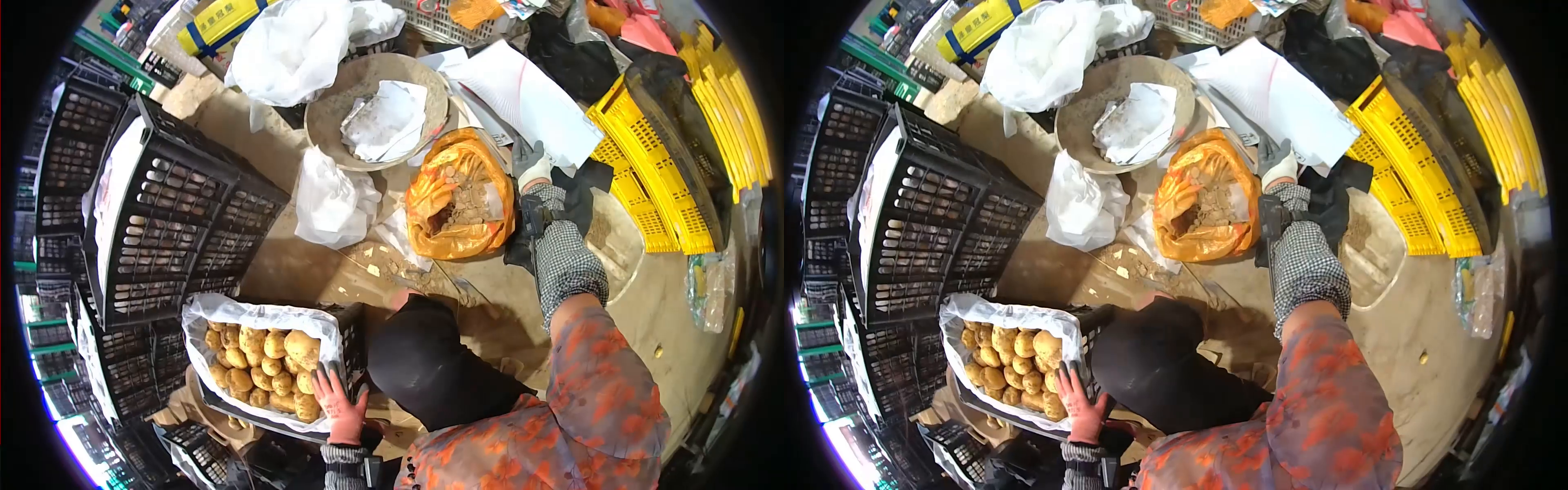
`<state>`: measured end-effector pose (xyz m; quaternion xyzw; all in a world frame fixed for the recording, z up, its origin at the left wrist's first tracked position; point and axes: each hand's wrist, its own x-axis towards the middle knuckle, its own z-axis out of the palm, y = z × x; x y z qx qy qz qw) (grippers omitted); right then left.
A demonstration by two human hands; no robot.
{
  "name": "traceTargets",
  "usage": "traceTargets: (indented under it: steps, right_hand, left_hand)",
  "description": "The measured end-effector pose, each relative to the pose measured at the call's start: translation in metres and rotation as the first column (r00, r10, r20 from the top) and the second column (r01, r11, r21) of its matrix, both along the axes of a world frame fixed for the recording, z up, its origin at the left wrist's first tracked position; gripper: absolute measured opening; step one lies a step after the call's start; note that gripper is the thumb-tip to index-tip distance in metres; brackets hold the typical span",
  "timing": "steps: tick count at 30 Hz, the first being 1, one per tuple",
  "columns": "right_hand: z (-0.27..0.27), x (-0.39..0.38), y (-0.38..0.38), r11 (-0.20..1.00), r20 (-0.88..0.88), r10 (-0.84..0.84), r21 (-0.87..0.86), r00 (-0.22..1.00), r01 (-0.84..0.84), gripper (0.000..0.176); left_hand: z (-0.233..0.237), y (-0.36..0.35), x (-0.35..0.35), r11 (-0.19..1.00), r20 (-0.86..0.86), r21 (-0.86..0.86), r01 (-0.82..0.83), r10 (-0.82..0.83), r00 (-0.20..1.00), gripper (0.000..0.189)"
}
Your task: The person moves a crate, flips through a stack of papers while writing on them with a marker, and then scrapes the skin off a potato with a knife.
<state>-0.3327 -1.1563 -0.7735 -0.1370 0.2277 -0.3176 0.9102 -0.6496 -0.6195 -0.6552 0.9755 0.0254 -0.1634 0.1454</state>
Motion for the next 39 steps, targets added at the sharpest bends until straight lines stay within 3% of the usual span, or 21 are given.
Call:
traceTargets:
  steps: [2, 4, 8, 10, 12, 14, 15, 16, 18, 20, 22, 24, 26, 28, 30, 31, 32, 33, 35, 37, 39]
  right_hand:
    - [0.006, -0.003, 0.012, 0.978, -0.222, 0.203, -0.004, 0.954, -0.209, 0.043]
    - [0.005, -0.02, 0.027, 0.935, -0.259, 0.319, -0.07, 0.912, -0.347, 0.047]
    - [-0.001, -0.099, 0.09, 0.653, -0.294, 0.671, -0.2, 0.68, -0.731, 0.035]
    - [-0.029, -0.148, 0.123, 0.394, -0.471, 0.805, -0.033, 0.362, -0.919, 0.035]
    - [-0.048, -0.186, 0.155, -0.026, -0.699, 0.715, -0.068, 0.029, -0.997, 0.035]
    - [-0.025, -0.182, 0.184, -0.508, -0.882, 0.47, -0.25, -0.022, -0.824, 0.033]
    - [-0.022, -0.173, 0.195, -0.578, -0.901, 0.433, -0.273, -0.005, -0.769, 0.035]
    - [-0.031, -0.163, 0.206, -0.583, -0.898, 0.441, -0.283, -0.004, -0.762, 0.035]
    - [-0.049, -0.13, 0.226, -0.108, -0.679, 0.651, -0.525, 0.339, -0.844, 0.032]
    - [-0.053, -0.063, 0.238, -0.15, -0.657, 0.448, -0.723, 0.606, -0.674, 0.03]
    - [-0.019, 0.008, 0.247, -0.469, -0.583, 0.121, -0.747, 0.803, -0.471, 0.028]
    - [-0.005, 0.073, 0.253, -0.577, -0.7, -0.02, -0.575, 0.714, -0.58, 0.032]
    - [-0.038, 0.14, 0.256, -0.558, -0.561, 0.077, -0.71, 0.825, -0.431, 0.033]
    - [-0.03, 0.185, 0.262, -0.679, -0.669, 0.006, -0.549, 0.743, -0.488, 0.034]
    - [-0.042, 0.227, 0.269, -0.813, -0.688, -0.143, -0.329, 0.712, -0.481, 0.037]
    - [-0.04, 0.252, 0.273, -0.818, -0.816, -0.188, -0.178, 0.546, -0.547, 0.04]
    - [-0.048, 0.267, 0.275, -0.821, -0.818, -0.184, -0.177, 0.545, -0.543, 0.04]
    - [-0.058, 0.28, 0.278, -0.831, -0.796, -0.233, -0.135, 0.559, -0.54, 0.045]
    - [-0.081, 0.303, 0.284, -0.832, -0.75, -0.352, -0.023, 0.56, -0.554, 0.059]
    - [-0.091, 0.312, 0.287, -0.819, -0.725, -0.386, -0.016, 0.57, -0.574, 0.064]
    - [-0.111, 0.319, 0.285, -0.808, -0.704, -0.409, -0.017, 0.581, -0.589, 0.066]
  left_hand:
    - [-0.024, -0.003, -0.002, 1.0, -0.003, -0.003, -0.007, 0.007, 1.0, 0.089]
    - [-0.026, -0.012, 0.001, 0.99, 0.048, 0.142, 0.009, -0.015, 0.999, 0.084]
    - [-0.033, -0.015, 0.002, 0.986, 0.096, 0.168, 0.019, -0.036, 0.995, 0.082]
    - [-0.034, -0.014, -0.002, 0.983, 0.1, 0.182, 0.039, -0.058, 0.993, 0.083]
    - [-0.034, -0.011, -0.001, 0.986, 0.167, 0.144, 0.086, -0.11, 0.98, 0.088]
    - [-0.034, -0.008, -0.002, 0.984, 0.14, 0.145, 0.102, -0.122, 0.983, 0.09]
    - [-0.034, -0.007, -0.003, 0.986, 0.111, 0.127, 0.108, -0.123, 0.986, 0.09]
    - [-0.034, -0.006, -0.003, 0.987, 0.086, 0.109, 0.116, -0.126, 0.988, 0.091]
    - [-0.035, -0.005, -0.004, 0.987, 0.098, 0.112, 0.116, -0.127, 0.987, 0.083]
    - [-0.031, -0.007, -0.003, 0.992, 0.042, 0.094, 0.083, -0.088, 0.995, 0.084]
    - [-0.032, -0.005, -0.003, 0.988, 0.102, 0.094, 0.121, -0.131, 0.986, 0.083]
    - [-0.035, -0.001, -0.009, 0.987, 0.086, 0.079, 0.138, -0.145, 0.986, 0.09]
    - [-0.039, 0.0, -0.014, 0.987, 0.138, 0.072, 0.141, -0.15, 0.979, 0.095]
    - [-0.036, -0.001, -0.013, 0.989, 0.111, 0.047, 0.142, -0.147, 0.983, 0.102]
    - [-0.036, -0.006, -0.012, 0.995, 0.126, -0.004, 0.095, -0.094, 0.988, 0.095]
    - [-0.036, -0.009, -0.013, 0.991, 0.078, -0.112, -0.072, 0.081, 0.994, 0.091]
    - [-0.037, -0.013, -0.01, 0.948, 0.016, -0.208, -0.241, 0.249, 0.968, 0.088]
    - [-0.034, -0.019, -0.005, 0.918, 0.018, -0.263, -0.297, 0.313, 0.95, 0.082]
    - [-0.044, -0.012, -0.023, 0.916, -0.012, -0.228, -0.331, 0.337, 0.941, 0.082]
    - [-0.06, 0.0, -0.051, 0.906, -0.035, -0.211, -0.367, 0.369, 0.929, 0.081]
    - [-0.053, 0.0, -0.047, 0.954, -0.023, -0.102, -0.283, 0.282, 0.959, 0.081]
